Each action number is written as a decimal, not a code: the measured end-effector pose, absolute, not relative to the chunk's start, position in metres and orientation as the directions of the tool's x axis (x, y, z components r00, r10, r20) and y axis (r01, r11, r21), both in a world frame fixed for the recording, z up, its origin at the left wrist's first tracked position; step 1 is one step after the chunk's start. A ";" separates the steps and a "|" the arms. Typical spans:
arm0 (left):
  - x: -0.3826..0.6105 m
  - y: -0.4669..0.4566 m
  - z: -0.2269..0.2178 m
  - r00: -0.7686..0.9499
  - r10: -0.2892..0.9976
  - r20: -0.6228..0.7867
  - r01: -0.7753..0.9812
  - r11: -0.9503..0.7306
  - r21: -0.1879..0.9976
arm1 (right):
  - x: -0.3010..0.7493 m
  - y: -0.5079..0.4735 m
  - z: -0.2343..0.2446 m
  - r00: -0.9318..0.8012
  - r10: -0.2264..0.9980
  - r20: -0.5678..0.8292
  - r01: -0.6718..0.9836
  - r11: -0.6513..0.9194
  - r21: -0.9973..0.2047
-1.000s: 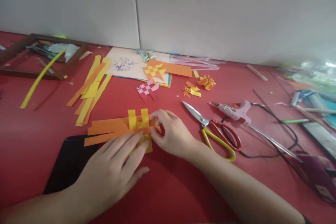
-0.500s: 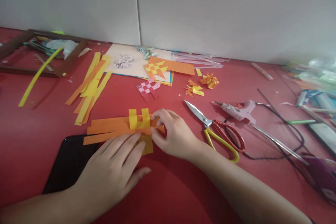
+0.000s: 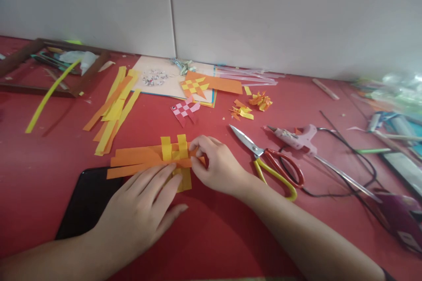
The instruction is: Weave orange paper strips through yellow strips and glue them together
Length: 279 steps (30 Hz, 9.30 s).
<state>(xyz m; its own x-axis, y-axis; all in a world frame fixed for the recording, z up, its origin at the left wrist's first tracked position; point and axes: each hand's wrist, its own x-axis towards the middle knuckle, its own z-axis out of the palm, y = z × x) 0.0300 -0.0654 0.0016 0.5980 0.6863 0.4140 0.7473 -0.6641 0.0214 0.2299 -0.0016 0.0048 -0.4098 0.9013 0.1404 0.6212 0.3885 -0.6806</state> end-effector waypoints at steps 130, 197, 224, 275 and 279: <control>0.033 -0.070 -0.001 0.642 0.619 0.453 0.668 -0.741 0.067 | 0.231 0.001 0.007 -0.800 0.515 0.308 0.319 0.800 -0.509; 0.032 -0.065 -0.003 0.680 0.620 0.391 0.675 -0.738 -0.004 | 0.225 0.000 -0.006 -0.509 0.794 0.331 0.587 0.602 -0.541; 0.031 -0.062 -0.002 0.674 0.623 0.396 0.672 -0.741 0.022 | 0.229 0.003 0.000 -0.652 0.652 0.387 0.521 0.756 -0.396; -0.003 -0.008 0.010 0.568 0.782 0.256 0.664 -0.619 0.420 | 0.229 0.001 0.003 -0.728 0.607 0.319 0.538 0.794 -0.283; -0.002 -0.008 0.010 0.579 0.770 0.270 0.679 -0.638 0.364 | 0.229 0.002 0.002 -0.727 0.607 0.322 0.541 0.794 -0.277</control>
